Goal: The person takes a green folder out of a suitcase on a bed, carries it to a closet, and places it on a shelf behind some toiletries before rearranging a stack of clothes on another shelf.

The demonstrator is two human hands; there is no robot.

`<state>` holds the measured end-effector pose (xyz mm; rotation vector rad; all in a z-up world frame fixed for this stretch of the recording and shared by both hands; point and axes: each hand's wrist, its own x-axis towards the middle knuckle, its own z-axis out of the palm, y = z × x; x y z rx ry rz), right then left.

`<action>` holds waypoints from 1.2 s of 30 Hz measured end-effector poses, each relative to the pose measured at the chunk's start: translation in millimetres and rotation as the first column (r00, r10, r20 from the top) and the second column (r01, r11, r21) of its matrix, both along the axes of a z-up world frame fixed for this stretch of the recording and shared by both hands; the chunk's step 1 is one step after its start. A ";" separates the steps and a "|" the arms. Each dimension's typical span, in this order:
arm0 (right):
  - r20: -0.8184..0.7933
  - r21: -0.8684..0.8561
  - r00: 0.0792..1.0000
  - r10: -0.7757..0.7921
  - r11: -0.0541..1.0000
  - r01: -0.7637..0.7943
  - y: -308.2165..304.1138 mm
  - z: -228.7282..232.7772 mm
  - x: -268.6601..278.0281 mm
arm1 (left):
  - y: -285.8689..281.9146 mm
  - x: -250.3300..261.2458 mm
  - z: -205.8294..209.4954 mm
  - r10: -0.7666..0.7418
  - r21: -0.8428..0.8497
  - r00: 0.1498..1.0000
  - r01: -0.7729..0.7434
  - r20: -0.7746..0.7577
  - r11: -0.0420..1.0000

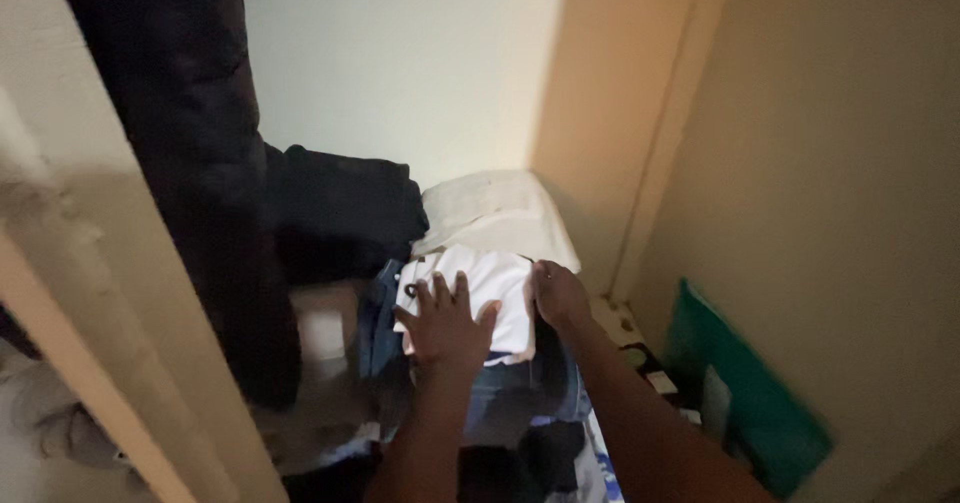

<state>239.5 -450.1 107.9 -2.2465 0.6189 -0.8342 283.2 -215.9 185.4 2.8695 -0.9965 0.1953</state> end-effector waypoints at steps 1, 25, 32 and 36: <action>-0.037 -0.072 0.999 -0.005 0.997 0.002 11.1 7.3 -4.1 | 6.7 -3.0 -2.3 -0.013 -0.006 1.000 0.013 0.021 1.000; -0.391 -0.340 0.917 0.083 0.913 -0.227 130.1 17.3 -111.0 | 87.3 -81.0 -30.2 -0.055 0.033 0.998 0.053 0.037 0.998; -0.479 -0.427 0.878 -0.006 0.875 -0.227 161.5 1.9 -163.1 | 104.9 -121.1 -55.1 0.081 0.098 0.997 -0.079 -0.013 0.992; -0.422 -0.356 0.904 0.071 0.904 -0.238 171.2 -9.7 -187.7 | 127.0 -153.8 -59.1 0.098 0.123 0.993 -0.089 -0.072 0.988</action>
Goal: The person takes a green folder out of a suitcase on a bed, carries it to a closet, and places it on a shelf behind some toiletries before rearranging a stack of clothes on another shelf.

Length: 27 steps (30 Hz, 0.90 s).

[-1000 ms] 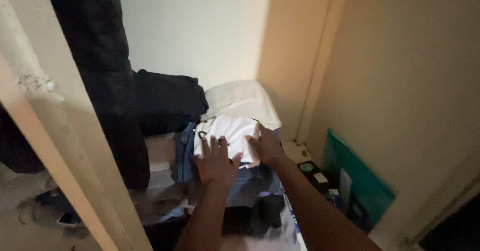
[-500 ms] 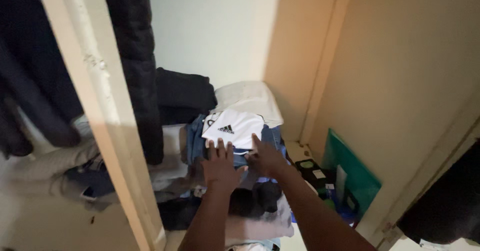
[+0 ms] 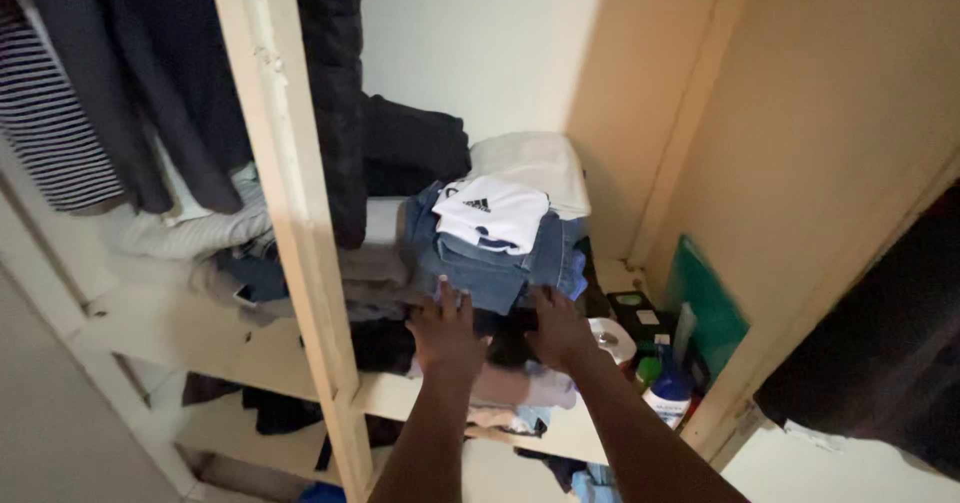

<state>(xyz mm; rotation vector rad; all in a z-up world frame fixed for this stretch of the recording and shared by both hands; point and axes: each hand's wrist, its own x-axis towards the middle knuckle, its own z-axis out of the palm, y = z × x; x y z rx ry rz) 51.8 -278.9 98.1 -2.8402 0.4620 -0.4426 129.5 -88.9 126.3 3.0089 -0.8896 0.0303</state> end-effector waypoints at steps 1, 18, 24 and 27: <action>-0.070 0.001 0.997 -0.024 1.000 0.024 5.7 -3.7 -6.1 | 4.1 -8.8 -0.5 -0.004 -0.002 1.000 0.004 -0.002 1.000; -0.330 0.019 0.944 -0.013 1.000 0.020 50.6 -37.2 -67.5 | 52.4 -74.2 -14.1 0.075 0.040 0.997 -0.075 0.017 0.996; -0.337 -0.031 0.941 -0.001 0.999 -0.010 55.9 -45.1 -76.0 | 60.9 -79.0 -18.4 0.086 0.065 0.996 -0.087 0.013 0.994; -0.339 -0.076 0.941 0.003 0.997 -0.031 61.8 -48.9 -75.9 | 67.4 -78.8 -22.5 0.101 0.087 0.995 -0.101 0.011 0.991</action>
